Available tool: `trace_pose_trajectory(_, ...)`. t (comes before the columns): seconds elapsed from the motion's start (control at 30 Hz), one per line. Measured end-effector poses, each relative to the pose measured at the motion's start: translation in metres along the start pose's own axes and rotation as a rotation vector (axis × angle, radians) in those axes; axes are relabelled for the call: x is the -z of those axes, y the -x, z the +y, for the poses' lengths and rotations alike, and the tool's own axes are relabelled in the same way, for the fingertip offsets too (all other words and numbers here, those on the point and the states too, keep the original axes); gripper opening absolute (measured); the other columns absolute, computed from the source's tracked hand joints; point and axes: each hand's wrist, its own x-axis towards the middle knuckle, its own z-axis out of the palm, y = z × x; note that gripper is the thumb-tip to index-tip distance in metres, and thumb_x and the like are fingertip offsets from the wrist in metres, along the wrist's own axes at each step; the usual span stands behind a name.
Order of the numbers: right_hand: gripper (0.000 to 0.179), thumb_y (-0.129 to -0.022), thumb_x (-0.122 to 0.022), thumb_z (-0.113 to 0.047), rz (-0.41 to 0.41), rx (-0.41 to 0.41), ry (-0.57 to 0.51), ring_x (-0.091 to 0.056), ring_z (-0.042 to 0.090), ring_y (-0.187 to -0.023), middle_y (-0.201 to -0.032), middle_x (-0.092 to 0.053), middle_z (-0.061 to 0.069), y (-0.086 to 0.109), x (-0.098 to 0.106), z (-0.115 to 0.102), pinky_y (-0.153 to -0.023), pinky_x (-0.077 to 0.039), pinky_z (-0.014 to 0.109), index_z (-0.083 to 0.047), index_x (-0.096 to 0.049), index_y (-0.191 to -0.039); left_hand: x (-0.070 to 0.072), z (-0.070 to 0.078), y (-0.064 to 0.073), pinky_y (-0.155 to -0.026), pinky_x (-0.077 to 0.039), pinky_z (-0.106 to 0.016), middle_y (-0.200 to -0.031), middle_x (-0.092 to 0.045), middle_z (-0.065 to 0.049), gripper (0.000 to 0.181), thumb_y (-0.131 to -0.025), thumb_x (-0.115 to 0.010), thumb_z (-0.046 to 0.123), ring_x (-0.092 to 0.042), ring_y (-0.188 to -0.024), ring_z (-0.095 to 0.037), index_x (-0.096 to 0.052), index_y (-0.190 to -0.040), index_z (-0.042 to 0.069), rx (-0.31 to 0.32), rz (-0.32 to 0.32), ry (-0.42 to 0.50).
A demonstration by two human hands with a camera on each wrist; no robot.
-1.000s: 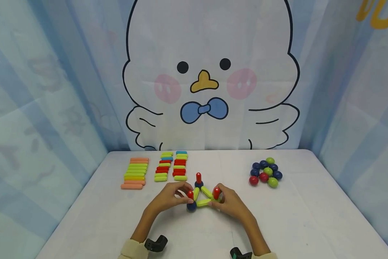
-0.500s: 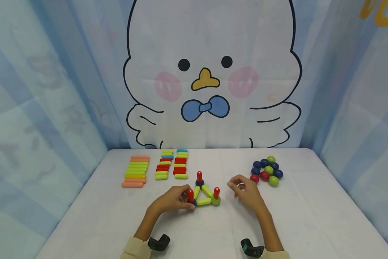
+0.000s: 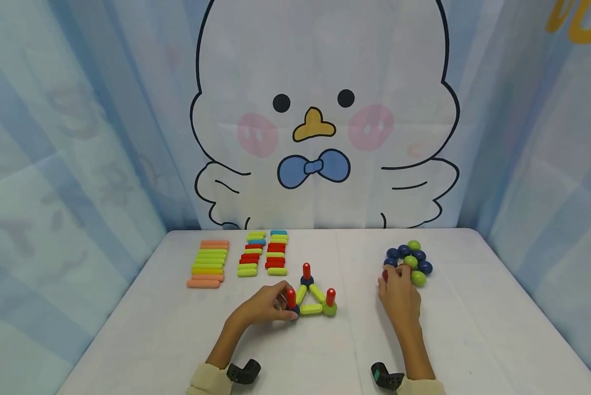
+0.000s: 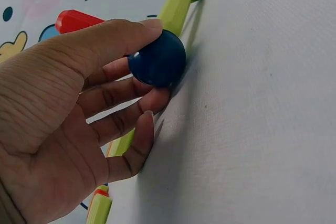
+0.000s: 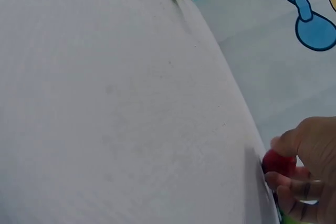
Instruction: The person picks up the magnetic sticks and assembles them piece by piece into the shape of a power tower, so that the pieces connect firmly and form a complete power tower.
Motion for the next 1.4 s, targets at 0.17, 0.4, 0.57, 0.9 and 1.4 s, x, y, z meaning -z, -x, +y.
trace_pose_trajectory(0.17,0.047,-0.086,-0.074,-0.017,-0.070,-0.012,0.017,-0.059,0.048,-0.102,-0.114,-0.056,0.033,0.000,-0.001,0.002,-0.082,-0.052,0.062,0.003,-0.057,-0.125,-0.002,-0.003,0.000,-0.066,-0.049,-0.020,-0.094,-0.061,0.003,0.055,-0.081,-0.080,0.028,-0.055,-0.079,-0.010,-0.055,-0.129,0.015,0.002,-0.009,0.010)
trace_pose_trajectory(0.4,0.045,-0.086,-0.074,-0.019,-0.153,-0.011,-0.123,-0.064,0.033,-0.086,-0.111,-0.063,0.026,-0.003,0.004,-0.008,-0.077,-0.058,0.046,0.003,-0.057,-0.122,0.000,-0.003,0.000,-0.067,-0.050,-0.021,-0.093,-0.061,0.004,0.059,-0.082,-0.079,0.029,-0.055,-0.080,-0.011,-0.054,-0.135,0.017,0.012,-0.015,0.006)
trace_pose_trajectory(0.57,0.044,-0.090,-0.071,-0.024,-0.265,0.040,-0.447,-0.063,0.019,-0.072,-0.121,-0.062,0.022,-0.014,0.011,-0.027,-0.063,-0.053,0.021,-0.005,-0.056,-0.127,0.002,-0.001,0.001,-0.065,-0.050,-0.021,-0.092,-0.061,0.003,0.059,-0.083,-0.078,0.029,-0.055,-0.081,-0.011,-0.055,-0.135,0.016,-0.002,-0.024,-0.004)
trace_pose_trajectory(0.9,0.045,-0.085,-0.076,-0.026,-0.405,0.151,-0.718,-0.055,0.015,-0.064,-0.119,-0.063,0.015,-0.028,0.011,-0.080,-0.059,-0.051,0.022,-0.010,-0.060,-0.125,-0.001,0.000,0.000,-0.066,-0.050,-0.020,-0.095,-0.061,0.004,0.057,-0.083,-0.078,0.030,-0.056,-0.082,-0.010,-0.056,-0.134,0.019,-0.016,-0.059,0.016)
trace_pose_trajectory(1.4,0.049,-0.088,-0.073,-0.025,-0.454,0.213,-0.729,-0.056,0.031,-0.060,-0.126,-0.062,0.017,-0.025,-0.001,-0.097,-0.058,-0.054,0.031,-0.012,-0.055,-0.132,-0.002,-0.003,-0.002,-0.070,-0.051,-0.019,-0.095,-0.063,0.006,0.051,-0.084,-0.077,0.031,-0.056,-0.082,-0.007,-0.059,-0.131,0.020,-0.054,-0.074,0.006)
